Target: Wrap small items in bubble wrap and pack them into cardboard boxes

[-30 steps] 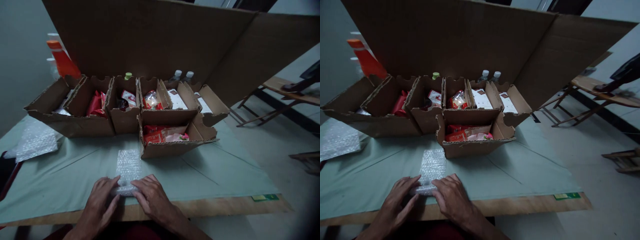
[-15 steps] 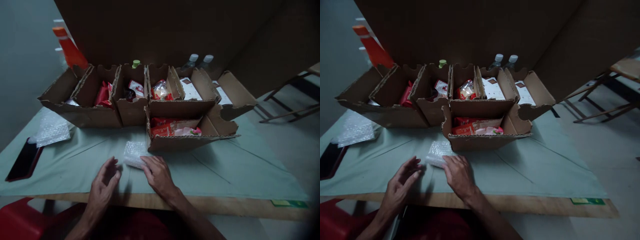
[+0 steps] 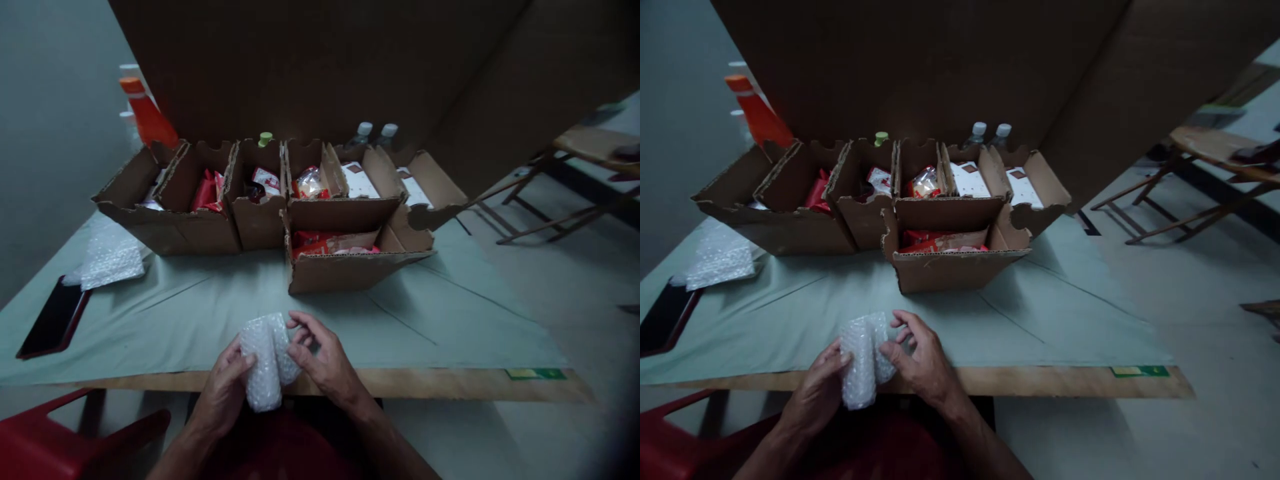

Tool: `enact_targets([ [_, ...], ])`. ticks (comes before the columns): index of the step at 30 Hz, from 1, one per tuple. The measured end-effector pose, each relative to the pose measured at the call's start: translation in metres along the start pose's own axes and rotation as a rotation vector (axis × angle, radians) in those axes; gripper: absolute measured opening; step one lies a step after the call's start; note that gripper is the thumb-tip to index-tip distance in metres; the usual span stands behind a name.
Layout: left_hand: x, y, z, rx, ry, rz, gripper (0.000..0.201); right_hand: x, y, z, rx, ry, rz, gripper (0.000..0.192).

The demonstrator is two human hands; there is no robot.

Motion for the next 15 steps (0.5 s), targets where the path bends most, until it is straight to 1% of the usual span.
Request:
enact_targets([
  [2, 0.003, 0.002, 0.008, -0.027, 0.014, 0.009, 0.062, 0.012, 0.002, -0.006, 0.087, -0.123, 0.071, 0.041],
  [3, 0.003, 0.002, 0.012, -0.023, 0.02, 0.002, 0.063, 0.016, 0.003, -0.008, 0.118, -0.137, 0.064, 0.036],
  [5, 0.0, 0.002, 0.019, 0.017, 0.016, -0.021, 0.069, 0.017, 0.008, -0.014, 0.148, -0.096, -0.017, 0.026],
  [8, -0.008, 0.002, 0.031, 0.039, -0.027, -0.075, 0.079, 0.014, 0.019, -0.017, 0.114, 0.023, -0.14, 0.022],
  [11, -0.013, 0.0, 0.037, 0.02, -0.049, -0.125, 0.075, 0.013, 0.027, -0.016, 0.078, 0.083, -0.187, 0.017],
  [13, -0.011, -0.002, 0.036, 0.023, -0.053, -0.119, 0.073, 0.015, 0.03, -0.017, 0.106, 0.038, -0.171, 0.014],
  [15, -0.01, -0.002, 0.034, 0.018, -0.082, -0.113, 0.072, 0.02, 0.031, -0.021, 0.181, -0.097, -0.1, 0.012],
])
Point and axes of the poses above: each hand's wrist, its own y-axis away from the middle knuckle, its own x-axis out of the palm, z = x × y, the point moved 10 cm from there along -y, towards the middle knuckle, and after that the axes turned 5 degrees about -z, right-handed, at the moved point
